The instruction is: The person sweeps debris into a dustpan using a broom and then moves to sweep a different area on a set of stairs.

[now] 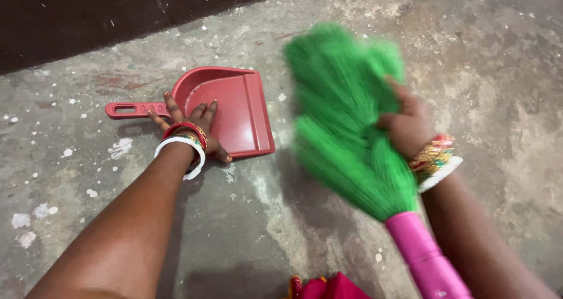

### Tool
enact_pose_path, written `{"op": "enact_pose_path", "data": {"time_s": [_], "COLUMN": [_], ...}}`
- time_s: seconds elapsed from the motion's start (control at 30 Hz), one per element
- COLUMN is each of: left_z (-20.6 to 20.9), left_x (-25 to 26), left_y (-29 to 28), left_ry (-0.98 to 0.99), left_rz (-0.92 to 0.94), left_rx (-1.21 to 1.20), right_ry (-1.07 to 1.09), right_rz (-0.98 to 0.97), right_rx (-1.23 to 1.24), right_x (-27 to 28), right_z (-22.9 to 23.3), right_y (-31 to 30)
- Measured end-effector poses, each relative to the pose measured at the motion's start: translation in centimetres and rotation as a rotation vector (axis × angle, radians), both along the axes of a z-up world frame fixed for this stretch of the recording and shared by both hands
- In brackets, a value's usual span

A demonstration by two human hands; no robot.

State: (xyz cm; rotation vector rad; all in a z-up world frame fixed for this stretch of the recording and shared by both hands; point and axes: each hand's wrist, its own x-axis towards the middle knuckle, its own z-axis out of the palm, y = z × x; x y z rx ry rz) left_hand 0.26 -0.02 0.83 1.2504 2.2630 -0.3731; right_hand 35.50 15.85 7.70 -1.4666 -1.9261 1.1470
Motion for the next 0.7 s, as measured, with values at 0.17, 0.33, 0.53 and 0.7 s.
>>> {"op": "enact_pose_path", "data": {"time_s": [0.17, 0.33, 0.53, 0.7], "left_z": [0.5, 0.5, 0.6, 1.3], "left_x": [0.2, 0.1, 0.3, 0.4], "left_y": [0.0, 0.1, -0.1, -0.8], "left_ry": [-0.019, -0.021, 0.003, -0.008], "left_rz": [0.013, 0.004, -0.015, -0.016], "left_rx": [-0.014, 0.004, -0.002, 0.014], "right_ry": [0.026, -0.395, -0.269, -0.293], "right_rz": [0.048, 0.055, 0.307, 0.191], "right_rx": [0.114, 0.080, 0.159, 0.001], "right_x": [5.5, 0.8, -8.7, -9.5], "right_z": [-3.1, -9.7, -6.7, -0.5], "right_y": [3.1, -3.5, -8.7, -8.0]}}
